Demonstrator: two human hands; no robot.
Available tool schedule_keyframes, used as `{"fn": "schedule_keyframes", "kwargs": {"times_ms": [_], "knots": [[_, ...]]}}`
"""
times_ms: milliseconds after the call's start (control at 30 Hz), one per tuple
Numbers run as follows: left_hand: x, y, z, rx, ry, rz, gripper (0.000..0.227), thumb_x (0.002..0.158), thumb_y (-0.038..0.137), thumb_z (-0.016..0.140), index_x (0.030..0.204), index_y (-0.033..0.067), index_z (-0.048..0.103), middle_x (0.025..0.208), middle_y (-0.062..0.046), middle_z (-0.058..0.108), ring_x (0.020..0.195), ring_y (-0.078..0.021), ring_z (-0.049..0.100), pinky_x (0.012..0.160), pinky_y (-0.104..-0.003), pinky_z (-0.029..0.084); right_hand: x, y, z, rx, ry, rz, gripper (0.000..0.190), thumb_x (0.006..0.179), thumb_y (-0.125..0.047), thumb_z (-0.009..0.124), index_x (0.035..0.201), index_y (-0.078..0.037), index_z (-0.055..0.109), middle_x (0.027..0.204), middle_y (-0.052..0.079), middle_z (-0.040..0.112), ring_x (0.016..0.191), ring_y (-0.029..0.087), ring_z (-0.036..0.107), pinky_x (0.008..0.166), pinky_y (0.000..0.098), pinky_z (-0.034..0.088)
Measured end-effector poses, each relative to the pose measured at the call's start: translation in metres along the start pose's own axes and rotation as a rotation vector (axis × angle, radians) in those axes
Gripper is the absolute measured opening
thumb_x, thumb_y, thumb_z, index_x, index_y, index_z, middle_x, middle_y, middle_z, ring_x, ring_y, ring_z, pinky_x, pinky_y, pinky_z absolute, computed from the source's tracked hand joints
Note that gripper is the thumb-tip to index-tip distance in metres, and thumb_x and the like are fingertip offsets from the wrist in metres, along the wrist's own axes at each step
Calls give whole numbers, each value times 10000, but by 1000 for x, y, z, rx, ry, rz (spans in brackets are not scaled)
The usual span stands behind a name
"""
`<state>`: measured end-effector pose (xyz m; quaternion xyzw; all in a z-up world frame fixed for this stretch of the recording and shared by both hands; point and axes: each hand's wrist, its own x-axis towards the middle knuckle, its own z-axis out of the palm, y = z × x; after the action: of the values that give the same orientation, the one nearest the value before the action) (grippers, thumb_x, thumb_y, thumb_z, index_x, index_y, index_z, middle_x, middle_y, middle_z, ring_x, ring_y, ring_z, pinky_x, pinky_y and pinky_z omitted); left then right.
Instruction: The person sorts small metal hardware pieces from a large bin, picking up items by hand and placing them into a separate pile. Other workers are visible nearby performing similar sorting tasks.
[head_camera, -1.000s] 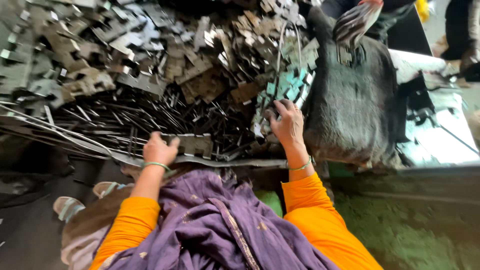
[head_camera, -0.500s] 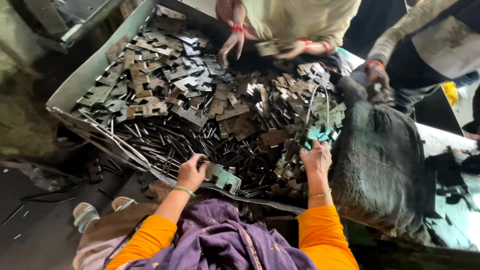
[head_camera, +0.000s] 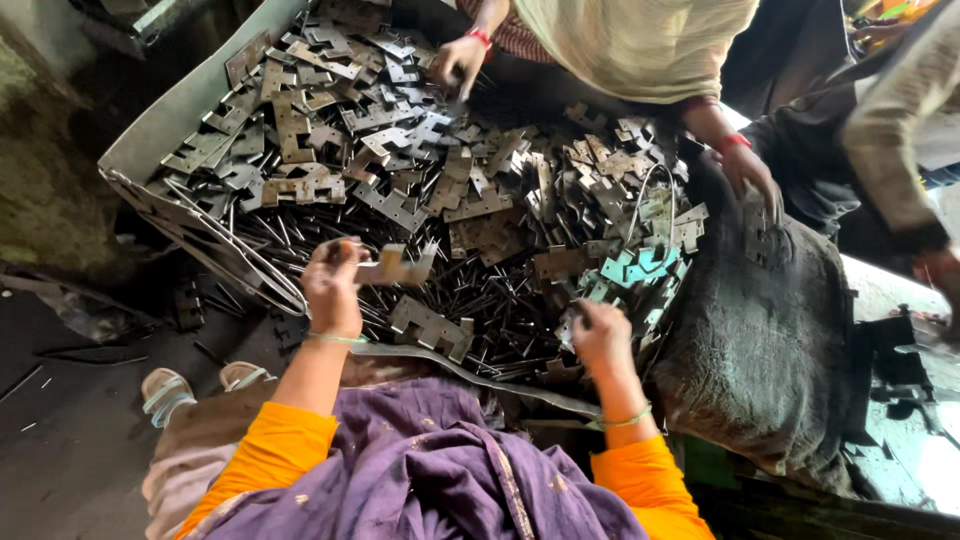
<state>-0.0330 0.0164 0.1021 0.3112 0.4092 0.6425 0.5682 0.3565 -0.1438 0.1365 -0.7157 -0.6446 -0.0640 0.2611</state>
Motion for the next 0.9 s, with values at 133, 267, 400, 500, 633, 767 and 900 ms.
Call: {"fn": "schedule_keyframes", "kwargs": {"times_ms": [133, 267, 400, 500, 633, 767, 900], "knots": [[13, 2, -38, -619, 15, -228, 134, 886, 80, 750, 979, 143, 677, 959, -13, 700, 958, -203, 710, 936, -475, 580, 0, -17, 15, -170, -58, -94, 399, 743, -113, 760, 1138, -68, 722, 1019, 156, 716, 966, 376, 670, 877, 476, 555], [28, 14, -72, -1058, 264, -288, 327, 798, 107, 708, 1122, 150, 692, 1052, -60, 709, 1008, -293, 672, 1021, -605, 536, -1, -16, 5, -280, -330, -75, 261, 824, -101, 742, 1076, -168, 742, 1006, 124, 680, 959, 353, 662, 824, 467, 551], [41, 47, -87, -945, -124, -38, 398, 938, 22, 650, 1296, 195, 626, 1348, -62, 639, 1266, -306, 642, 1175, -480, 537, -4, -30, -2, -16, -112, -96, 299, 830, -37, 741, 1125, -88, 743, 1041, 157, 728, 925, 350, 690, 800, 426, 566], [44, 67, -80, -764, -194, -34, 435, 911, -14, 644, 1321, 131, 660, 1264, -126, 676, 1177, -320, 679, 991, -390, 585, -9, -39, -11, 264, -21, 123, 179, 938, -63, 734, 1114, -32, 732, 1003, 122, 738, 871, 244, 729, 757, 346, 581], [45, 31, -36, 664, -252, 553, 162, 947, 135, 738, 1089, 114, 665, 992, -50, 708, 834, -219, 703, 737, -360, 583, -15, -34, -15, 991, -32, 628, 212, 954, -39, 744, 1147, 46, 732, 1010, 81, 745, 856, 167, 680, 756, 277, 555], [37, -38, -15, 1479, -561, 835, 97, 850, 111, 612, 936, 130, 652, 999, -89, 635, 951, -309, 633, 685, -406, 568, -16, -13, -3, 1534, 27, 1163, 275, 917, -56, 681, 1185, 3, 676, 1014, 55, 719, 904, 169, 713, 774, 278, 618], [56, -76, -27, 1654, -784, 921, 77, 854, 187, 605, 815, 167, 669, 1015, -40, 643, 1037, -257, 621, 793, -366, 575, -41, 3, 14, 1831, 72, 1136, 334, 926, 29, 648, 1258, -2, 624, 1083, 80, 712, 971, 198, 713, 845, 300, 604]]}}
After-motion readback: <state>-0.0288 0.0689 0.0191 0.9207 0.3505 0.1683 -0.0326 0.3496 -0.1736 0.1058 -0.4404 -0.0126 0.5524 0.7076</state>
